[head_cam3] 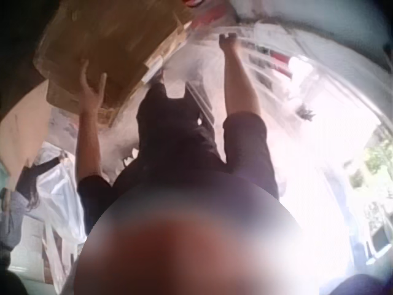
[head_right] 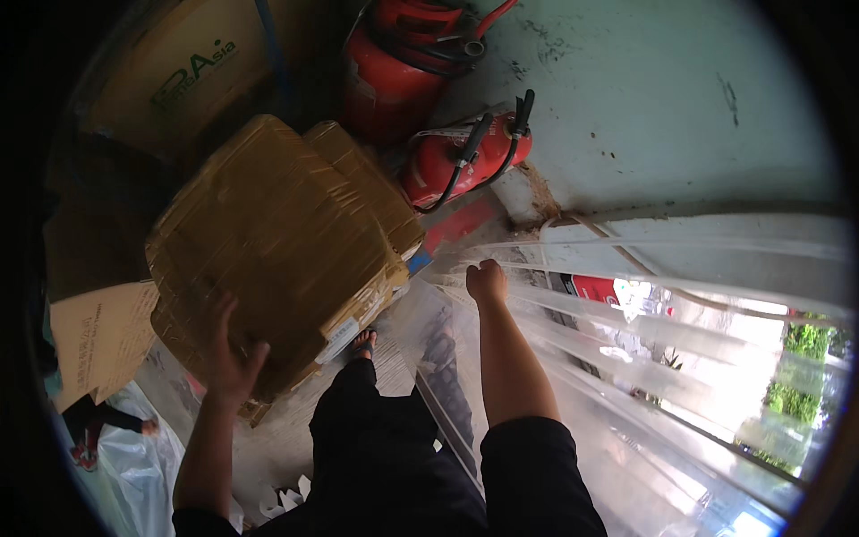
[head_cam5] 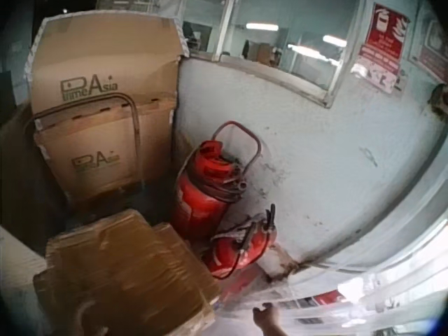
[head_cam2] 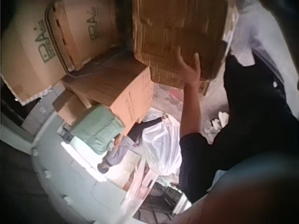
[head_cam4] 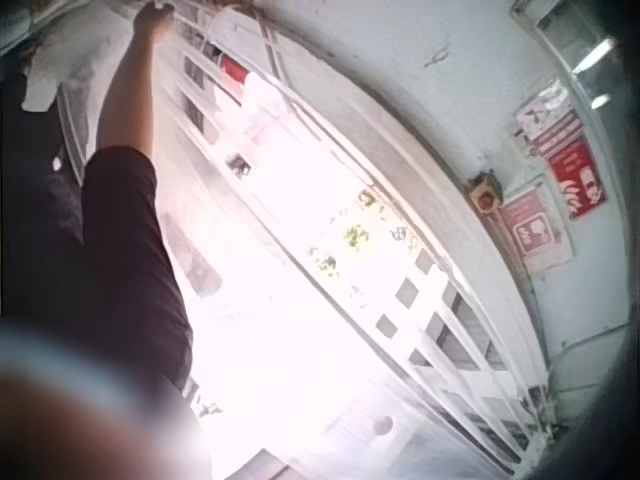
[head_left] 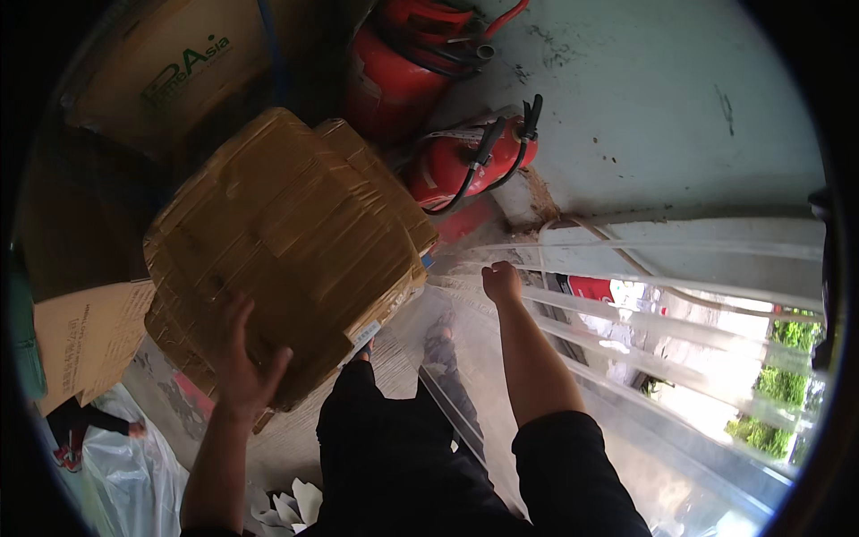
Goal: The person moves a stack of cardboard boxes from a hand truck to the floor, then loads white foam sheets onto the hand truck and transports them across the warehouse. The person also moves a large plastic-wrapped pallet and returns to the box area.
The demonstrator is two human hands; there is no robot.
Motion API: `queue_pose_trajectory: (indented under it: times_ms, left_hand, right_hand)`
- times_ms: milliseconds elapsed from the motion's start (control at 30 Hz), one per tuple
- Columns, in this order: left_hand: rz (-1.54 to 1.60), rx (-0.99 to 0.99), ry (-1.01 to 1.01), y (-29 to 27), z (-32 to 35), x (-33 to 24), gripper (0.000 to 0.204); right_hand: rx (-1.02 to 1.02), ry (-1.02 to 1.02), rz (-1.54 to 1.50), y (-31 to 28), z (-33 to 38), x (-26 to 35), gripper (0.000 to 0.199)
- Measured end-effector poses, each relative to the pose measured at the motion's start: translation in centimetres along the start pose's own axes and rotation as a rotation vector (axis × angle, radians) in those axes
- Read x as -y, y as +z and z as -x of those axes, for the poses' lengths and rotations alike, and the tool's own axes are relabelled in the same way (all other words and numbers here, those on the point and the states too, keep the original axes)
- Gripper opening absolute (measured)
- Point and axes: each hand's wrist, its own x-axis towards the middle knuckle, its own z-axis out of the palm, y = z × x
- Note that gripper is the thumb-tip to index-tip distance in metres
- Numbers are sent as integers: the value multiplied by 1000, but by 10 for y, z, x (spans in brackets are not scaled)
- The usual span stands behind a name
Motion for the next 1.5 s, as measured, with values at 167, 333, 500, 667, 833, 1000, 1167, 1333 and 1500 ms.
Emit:
queue_pose_trajectory:
  times_ms: [167,333,500,667,833,1000,1167,1333,1500]
  left_hand:
    - [-453,164,-187,64,16,-57,105]
    - [-673,174,-92,76,9,-39,109]
    - [-727,71,36,82,22,-16,97]
    - [-714,32,17,81,24,5,98]
    - [-682,12,40,74,33,21,98]
    - [-590,-38,1,65,47,51,65]
    - [-430,-105,-52,63,64,73,44]
    - [-421,-98,-14,65,65,70,45]
    - [-540,-73,13,69,49,56,50]
  right_hand:
    - [249,-293,177,96,-115,-19,34]
    - [537,247,-754,186,-196,6,34]
    - [348,259,-1569,233,-242,50,41]
    - [489,231,-1618,245,-269,69,40]
    - [578,177,-1607,244,-279,62,39]
    - [611,126,-1593,242,-285,51,38]
    - [583,90,-1565,219,-282,4,38]
    - [564,77,-1572,212,-285,-14,37]
    - [551,67,-1577,226,-283,-5,37]
